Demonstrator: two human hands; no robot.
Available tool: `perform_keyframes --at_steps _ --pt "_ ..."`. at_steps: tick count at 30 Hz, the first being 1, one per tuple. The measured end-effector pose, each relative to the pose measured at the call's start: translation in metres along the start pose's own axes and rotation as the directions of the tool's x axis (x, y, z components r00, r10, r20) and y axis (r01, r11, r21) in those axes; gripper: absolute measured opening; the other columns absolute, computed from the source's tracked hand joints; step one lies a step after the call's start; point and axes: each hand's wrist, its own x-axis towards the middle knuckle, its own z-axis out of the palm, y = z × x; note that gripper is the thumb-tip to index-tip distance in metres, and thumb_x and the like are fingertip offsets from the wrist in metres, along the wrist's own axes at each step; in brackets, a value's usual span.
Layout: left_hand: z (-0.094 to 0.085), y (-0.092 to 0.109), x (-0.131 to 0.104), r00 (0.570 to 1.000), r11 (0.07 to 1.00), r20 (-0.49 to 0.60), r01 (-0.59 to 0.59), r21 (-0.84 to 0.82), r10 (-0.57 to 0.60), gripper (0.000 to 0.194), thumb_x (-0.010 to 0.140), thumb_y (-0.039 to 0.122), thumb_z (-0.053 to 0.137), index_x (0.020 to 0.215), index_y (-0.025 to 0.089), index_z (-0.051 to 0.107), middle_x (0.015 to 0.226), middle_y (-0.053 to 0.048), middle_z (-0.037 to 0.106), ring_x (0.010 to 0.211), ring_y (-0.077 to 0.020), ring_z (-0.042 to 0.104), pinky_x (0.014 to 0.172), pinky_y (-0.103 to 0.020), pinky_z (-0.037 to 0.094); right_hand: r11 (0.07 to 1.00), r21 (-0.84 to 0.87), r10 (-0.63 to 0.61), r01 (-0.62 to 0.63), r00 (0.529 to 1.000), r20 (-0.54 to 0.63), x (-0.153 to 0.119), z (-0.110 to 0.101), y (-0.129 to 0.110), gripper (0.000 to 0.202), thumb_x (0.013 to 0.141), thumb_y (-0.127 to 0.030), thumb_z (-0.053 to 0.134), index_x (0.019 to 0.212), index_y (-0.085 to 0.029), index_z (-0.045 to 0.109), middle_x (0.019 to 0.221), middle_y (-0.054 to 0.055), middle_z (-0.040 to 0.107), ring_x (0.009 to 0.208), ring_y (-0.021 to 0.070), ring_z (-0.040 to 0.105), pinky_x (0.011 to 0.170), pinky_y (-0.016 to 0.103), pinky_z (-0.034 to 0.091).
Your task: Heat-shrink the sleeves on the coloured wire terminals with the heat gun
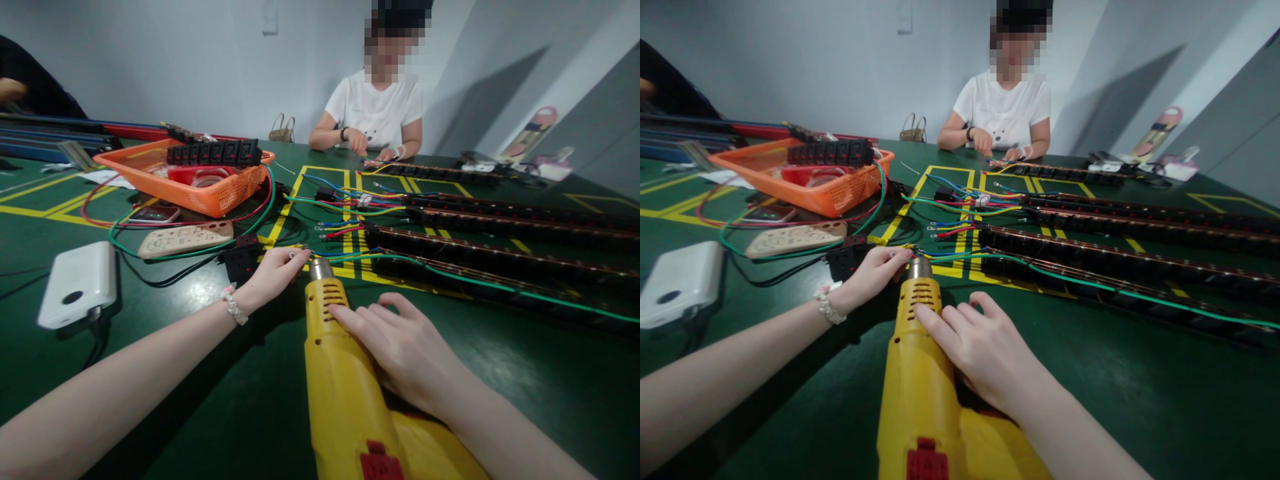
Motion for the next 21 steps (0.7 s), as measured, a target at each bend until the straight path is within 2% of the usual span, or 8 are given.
perform_keyframes --at_steps 10,17,21 --pt "0.001 0.0 0.0 1.0 1.0 -0.004 0.007 0.008 -0.007 0.052 0.087 0.052 0.039 0.057 0.009 0.043 0.048 0.001 0.041 0.047 -0.0035 0.038 0.049 -0.016 0.028 0.997 -0.061 0.041 -0.041 0.999 0.014 -0.019 -0.005 0.013 0.052 0.078 -0.017 0.04 0.13 -0.023 0.038 0.102 -0.004 0.053 0.083 -0.0035 0.041 0.09 0.019 0.028" --pt "0.001 0.0 0.0 1.0 1.0 -0.001 0.014 0.011 -0.014 0.051 0.087 0.049 0.04 0.055 0.009 0.043 0.047 0.0 0.042 0.046 -0.0033 0.039 0.05 -0.016 0.029 0.988 -0.105 0.117 -0.115 0.993 0.013 -0.04 -0.017 0.034 0.048 0.08 -0.013 0.039 0.128 -0.02 0.039 0.1 -0.005 0.053 0.082 -0.0037 0.039 0.085 0.013 0.029" --pt "0.001 -0.002 0.0 1.0 1.0 0.018 0.022 0.007 -0.022 0.05 0.087 0.05 0.04 0.057 0.01 0.044 0.048 0.001 0.043 0.047 -0.0038 0.04 0.05 -0.016 0.03 0.979 -0.141 0.154 -0.149 0.988 0.029 -0.053 -0.019 0.046 0.051 0.08 -0.016 0.04 0.131 -0.021 0.038 0.091 -0.005 0.053 0.078 -0.0031 0.037 0.081 0.012 0.029"
